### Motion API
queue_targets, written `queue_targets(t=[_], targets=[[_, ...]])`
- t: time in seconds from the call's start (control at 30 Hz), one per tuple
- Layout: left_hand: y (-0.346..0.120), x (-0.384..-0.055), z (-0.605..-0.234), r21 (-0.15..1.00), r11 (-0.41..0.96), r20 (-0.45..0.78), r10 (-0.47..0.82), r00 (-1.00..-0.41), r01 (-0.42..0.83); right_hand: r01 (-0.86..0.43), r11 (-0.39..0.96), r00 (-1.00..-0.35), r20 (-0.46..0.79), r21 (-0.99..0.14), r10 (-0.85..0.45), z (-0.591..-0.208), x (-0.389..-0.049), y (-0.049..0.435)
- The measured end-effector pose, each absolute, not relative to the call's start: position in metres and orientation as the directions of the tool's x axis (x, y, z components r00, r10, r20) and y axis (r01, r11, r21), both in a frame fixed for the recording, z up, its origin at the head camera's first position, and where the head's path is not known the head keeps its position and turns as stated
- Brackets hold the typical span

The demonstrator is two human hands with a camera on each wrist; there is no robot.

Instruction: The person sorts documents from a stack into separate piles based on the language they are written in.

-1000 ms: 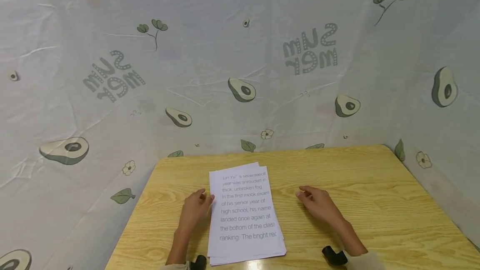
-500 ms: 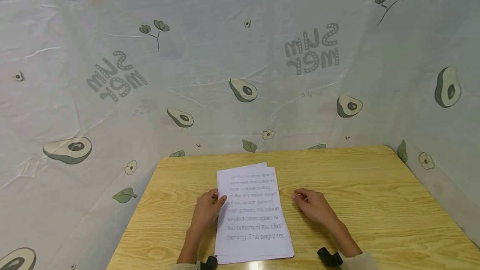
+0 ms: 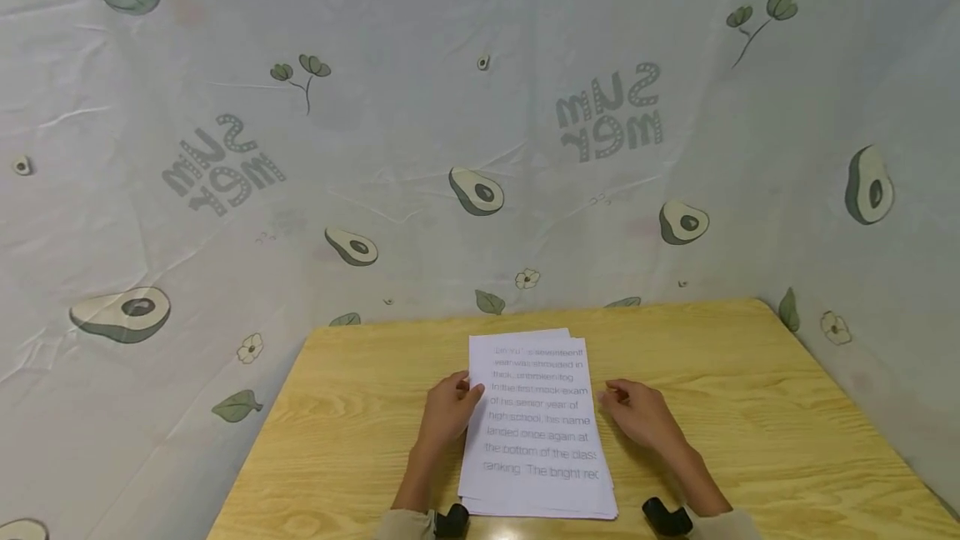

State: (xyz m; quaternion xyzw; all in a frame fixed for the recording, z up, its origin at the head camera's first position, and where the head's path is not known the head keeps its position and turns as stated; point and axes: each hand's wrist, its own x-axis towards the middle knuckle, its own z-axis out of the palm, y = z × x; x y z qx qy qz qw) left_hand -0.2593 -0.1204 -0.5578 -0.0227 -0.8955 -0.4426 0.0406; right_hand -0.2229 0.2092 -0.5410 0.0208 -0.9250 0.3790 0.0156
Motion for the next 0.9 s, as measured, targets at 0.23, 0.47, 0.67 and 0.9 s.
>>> queue_targets(t=[0.23,0.47,0.67,0.9], targets=[[-0.098,-0.264,-0.558,0.848,0.51,0.138,0.051,-0.989,0.144,-0.027,0.725,-0.999,0.035,-0.688,-0.004,-0.54,-0.228,0.212],[-0.088,-0.262,-0.559,0.861,0.489,0.131,0.057,-0.99,0.142,-0.025,0.711,-1.0,0.025,-0.702,-0.011,-0.538,-0.232,0.211],[-0.091,-0.262,-0.563,0.855,0.501,0.135,0.041,-0.99,0.137,-0.052,0.69,-0.999,0.032,-0.722,-0.041,-0.54,-0.237,0.207],[-0.098,-0.266,-0.562,0.842,0.519,0.152,0.036,-0.988,0.148,-0.059,0.666,-0.998,0.042,-0.744,-0.041,-0.543,-0.244,0.202]])
